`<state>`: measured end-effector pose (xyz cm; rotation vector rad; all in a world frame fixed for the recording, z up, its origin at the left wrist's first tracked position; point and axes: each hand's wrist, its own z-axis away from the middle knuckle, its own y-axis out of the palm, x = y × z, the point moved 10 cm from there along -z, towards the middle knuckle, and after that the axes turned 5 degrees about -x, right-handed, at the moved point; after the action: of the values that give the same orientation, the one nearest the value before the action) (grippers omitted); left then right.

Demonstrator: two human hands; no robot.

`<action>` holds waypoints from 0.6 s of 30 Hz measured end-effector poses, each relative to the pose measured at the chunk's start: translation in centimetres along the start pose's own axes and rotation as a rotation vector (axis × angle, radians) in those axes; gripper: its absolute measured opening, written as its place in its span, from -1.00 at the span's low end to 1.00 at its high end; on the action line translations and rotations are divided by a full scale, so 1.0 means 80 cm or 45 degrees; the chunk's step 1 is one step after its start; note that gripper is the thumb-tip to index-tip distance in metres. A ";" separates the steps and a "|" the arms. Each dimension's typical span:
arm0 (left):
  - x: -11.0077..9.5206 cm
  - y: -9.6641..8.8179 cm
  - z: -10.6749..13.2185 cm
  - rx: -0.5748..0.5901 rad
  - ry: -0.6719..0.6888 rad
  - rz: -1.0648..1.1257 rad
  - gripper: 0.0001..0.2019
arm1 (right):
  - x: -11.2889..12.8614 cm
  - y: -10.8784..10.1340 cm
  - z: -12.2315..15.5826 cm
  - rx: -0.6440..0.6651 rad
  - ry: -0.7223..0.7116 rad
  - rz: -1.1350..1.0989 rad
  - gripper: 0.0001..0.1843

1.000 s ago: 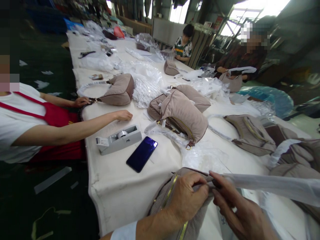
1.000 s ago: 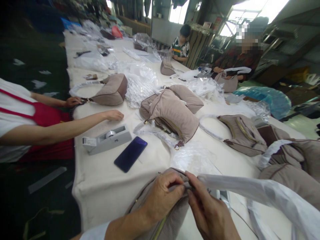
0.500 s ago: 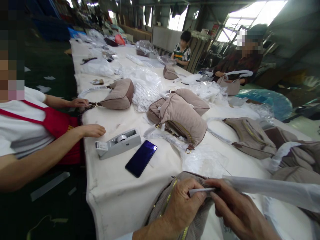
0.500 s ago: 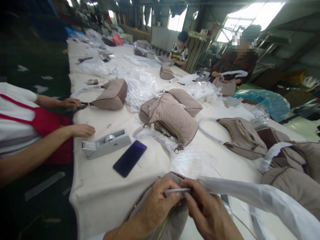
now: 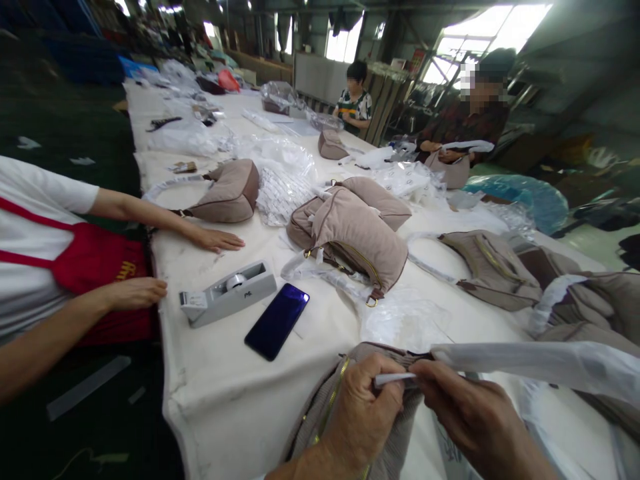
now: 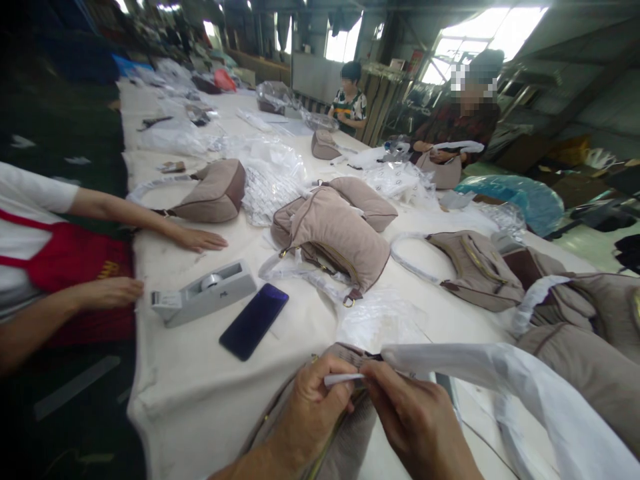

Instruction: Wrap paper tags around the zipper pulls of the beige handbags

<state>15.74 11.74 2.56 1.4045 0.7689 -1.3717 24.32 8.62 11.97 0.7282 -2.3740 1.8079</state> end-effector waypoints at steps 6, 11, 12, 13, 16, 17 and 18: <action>-0.002 0.006 0.007 -0.030 0.078 0.003 -0.84 | 0.004 -0.003 0.035 -0.107 -0.333 0.147 -0.64; 0.010 0.017 0.011 0.020 -0.049 0.077 -0.88 | 0.011 0.003 0.047 0.024 -0.472 0.215 -0.60; 0.015 0.019 0.012 0.026 -0.112 0.113 -0.89 | 0.016 0.001 0.047 0.017 -0.507 0.239 -0.60; 0.020 0.020 0.013 0.033 -0.179 0.149 -0.89 | 0.020 -0.001 0.046 -0.008 -0.534 0.271 -0.61; 0.028 0.024 0.019 0.087 -0.318 0.231 -0.90 | 0.024 -0.006 0.044 -0.107 -0.544 0.371 -0.63; 0.027 0.025 0.019 0.121 -0.332 0.290 -0.88 | 0.023 -0.007 0.045 -0.132 -0.535 0.385 -0.63; 0.026 0.026 0.019 0.152 -0.351 0.373 -0.83 | 0.022 -0.006 0.047 -0.152 -0.524 0.389 -0.62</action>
<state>17.46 9.24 1.15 1.3223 0.2926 -1.3578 23.84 4.50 11.85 0.8305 -2.9745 1.7314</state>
